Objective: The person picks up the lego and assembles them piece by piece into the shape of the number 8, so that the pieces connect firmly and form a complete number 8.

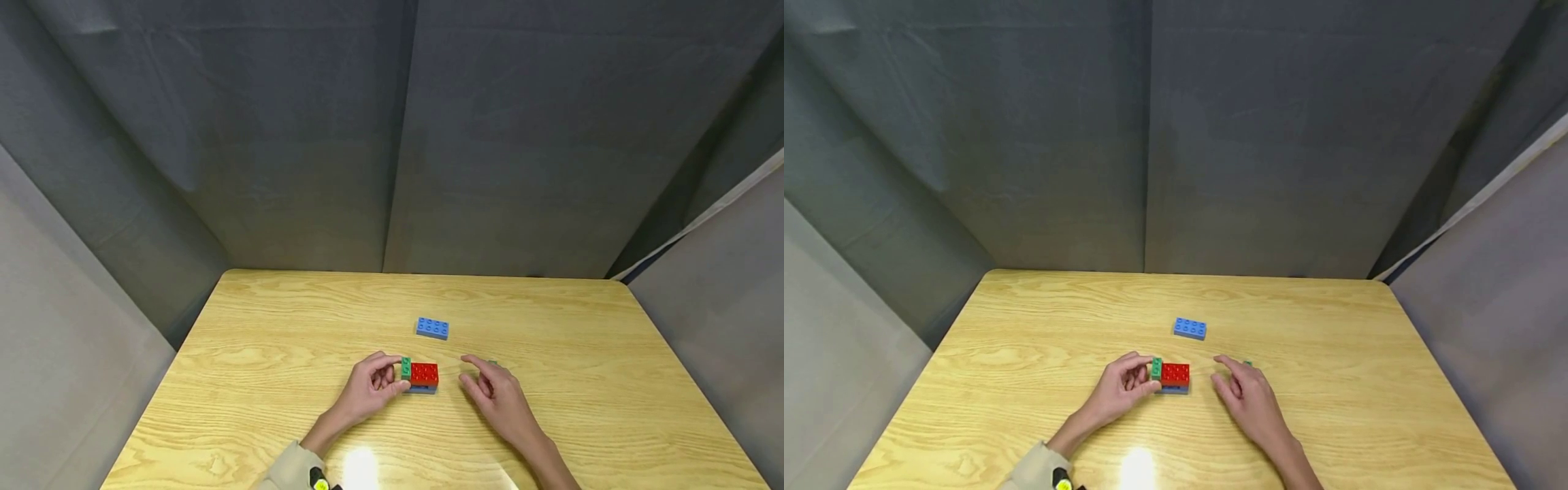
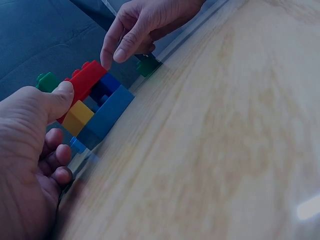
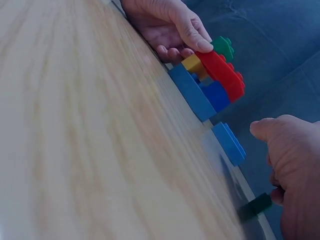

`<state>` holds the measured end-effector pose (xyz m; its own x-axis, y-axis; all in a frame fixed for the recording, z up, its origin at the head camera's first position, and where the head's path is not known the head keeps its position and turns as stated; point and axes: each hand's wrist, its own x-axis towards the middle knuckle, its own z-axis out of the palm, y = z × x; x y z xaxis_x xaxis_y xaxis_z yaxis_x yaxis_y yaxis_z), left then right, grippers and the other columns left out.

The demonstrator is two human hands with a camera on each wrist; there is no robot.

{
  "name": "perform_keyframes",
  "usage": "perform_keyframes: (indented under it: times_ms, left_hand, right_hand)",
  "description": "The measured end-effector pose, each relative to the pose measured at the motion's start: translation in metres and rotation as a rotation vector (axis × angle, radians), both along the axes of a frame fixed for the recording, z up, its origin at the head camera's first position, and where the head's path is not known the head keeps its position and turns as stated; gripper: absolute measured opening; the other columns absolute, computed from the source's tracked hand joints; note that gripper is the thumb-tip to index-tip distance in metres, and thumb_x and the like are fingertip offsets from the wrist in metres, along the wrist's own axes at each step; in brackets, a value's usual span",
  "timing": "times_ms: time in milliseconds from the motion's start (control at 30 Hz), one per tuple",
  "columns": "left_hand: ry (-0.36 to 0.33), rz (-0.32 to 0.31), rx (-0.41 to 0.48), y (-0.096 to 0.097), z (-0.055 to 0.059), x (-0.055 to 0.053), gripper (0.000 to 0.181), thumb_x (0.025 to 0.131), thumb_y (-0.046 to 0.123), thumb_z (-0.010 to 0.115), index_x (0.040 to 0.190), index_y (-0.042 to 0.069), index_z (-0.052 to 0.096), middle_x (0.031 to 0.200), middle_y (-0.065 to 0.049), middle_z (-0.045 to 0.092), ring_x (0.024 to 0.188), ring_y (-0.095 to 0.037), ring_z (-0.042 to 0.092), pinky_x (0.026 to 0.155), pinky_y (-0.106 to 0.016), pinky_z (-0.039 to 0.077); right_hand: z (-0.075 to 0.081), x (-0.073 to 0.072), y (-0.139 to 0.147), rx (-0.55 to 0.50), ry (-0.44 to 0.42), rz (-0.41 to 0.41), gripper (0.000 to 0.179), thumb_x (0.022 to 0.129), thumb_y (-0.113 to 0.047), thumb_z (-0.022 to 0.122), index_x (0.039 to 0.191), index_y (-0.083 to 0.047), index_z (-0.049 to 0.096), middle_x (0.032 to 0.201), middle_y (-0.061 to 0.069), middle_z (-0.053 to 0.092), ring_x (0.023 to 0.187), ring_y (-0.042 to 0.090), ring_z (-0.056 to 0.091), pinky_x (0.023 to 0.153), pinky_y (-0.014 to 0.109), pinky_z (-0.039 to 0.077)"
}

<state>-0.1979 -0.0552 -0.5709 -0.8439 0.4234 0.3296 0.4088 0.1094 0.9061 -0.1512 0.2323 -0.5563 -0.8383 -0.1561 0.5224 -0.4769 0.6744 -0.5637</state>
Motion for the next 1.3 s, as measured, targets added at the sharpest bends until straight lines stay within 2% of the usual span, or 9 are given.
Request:
perform_keyframes:
  times_ms: [333, 567, 767, 967, 1200, 1300]
  left_hand:
    - [-0.003, -0.002, -0.001, 0.0, -0.001, 0.0, 0.041, 0.09, 0.014, 0.084, 0.127, 0.002, 0.072, 0.083, -0.016, 0.061, 0.066, -0.026, 0.05, 0.059, -0.016, 0.04]
    - [-0.004, -0.006, 0.005, 0.0, -0.004, -0.001, 0.041, 0.089, 0.014, 0.085, 0.127, 0.003, 0.072, 0.082, -0.012, 0.061, 0.066, -0.022, 0.05, 0.059, -0.016, 0.04]
    - [-0.008, 0.002, -0.003, 0.0, -0.002, -0.001, 0.04, 0.09, 0.014, 0.084, 0.126, 0.003, 0.072, 0.082, -0.009, 0.061, 0.066, -0.019, 0.05, 0.058, -0.017, 0.041]
    - [-0.01, 0.005, -0.018, 0.0, 0.0, 0.0, 0.04, 0.09, 0.015, 0.084, 0.127, 0.003, 0.072, 0.082, -0.009, 0.061, 0.065, -0.023, 0.05, 0.058, -0.017, 0.039]
    - [0.005, 0.006, -0.014, -0.001, -0.002, -0.001, 0.038, 0.091, 0.013, 0.083, 0.126, 0.003, 0.072, 0.081, -0.009, 0.06, 0.063, -0.03, 0.048, 0.056, -0.018, 0.038]
    - [0.0, 0.005, -0.02, -0.001, -0.002, -0.002, 0.038, 0.092, 0.014, 0.083, 0.127, 0.004, 0.072, 0.081, -0.007, 0.059, 0.062, -0.027, 0.047, 0.056, -0.018, 0.038]
  right_hand:
    - [0.0, -0.002, 0.012, 0.008, 0.018, -0.015, 0.039, 0.089, -0.005, 0.083, 0.125, 0.0, 0.071, 0.065, -0.016, 0.037, 0.056, -0.002, 0.031, 0.055, 0.021, 0.036]
    - [0.002, -0.002, 0.021, 0.026, -0.03, -0.034, 0.04, 0.091, -0.01, 0.082, 0.128, -0.002, 0.07, 0.063, -0.015, 0.037, 0.053, -0.001, 0.03, 0.054, 0.021, 0.036]
    - [0.003, -0.003, 0.028, 0.036, -0.068, -0.055, 0.04, 0.092, -0.011, 0.082, 0.128, -0.001, 0.07, 0.063, -0.012, 0.038, 0.054, 0.0, 0.031, 0.054, 0.021, 0.038]
    - [0.002, -0.005, 0.032, 0.049, -0.07, -0.061, 0.039, 0.092, -0.012, 0.081, 0.128, -0.001, 0.07, 0.062, -0.011, 0.038, 0.053, 0.0, 0.029, 0.054, 0.022, 0.037]
    - [0.004, -0.006, 0.035, 0.066, -0.114, -0.082, 0.04, 0.095, -0.019, 0.079, 0.131, -0.003, 0.069, 0.06, -0.011, 0.039, 0.051, -0.001, 0.028, 0.058, 0.022, 0.04]
    - [0.005, -0.006, 0.037, 0.07, -0.135, -0.093, 0.042, 0.095, -0.021, 0.079, 0.132, -0.004, 0.068, 0.06, -0.01, 0.039, 0.051, 0.0, 0.028, 0.057, 0.023, 0.04]
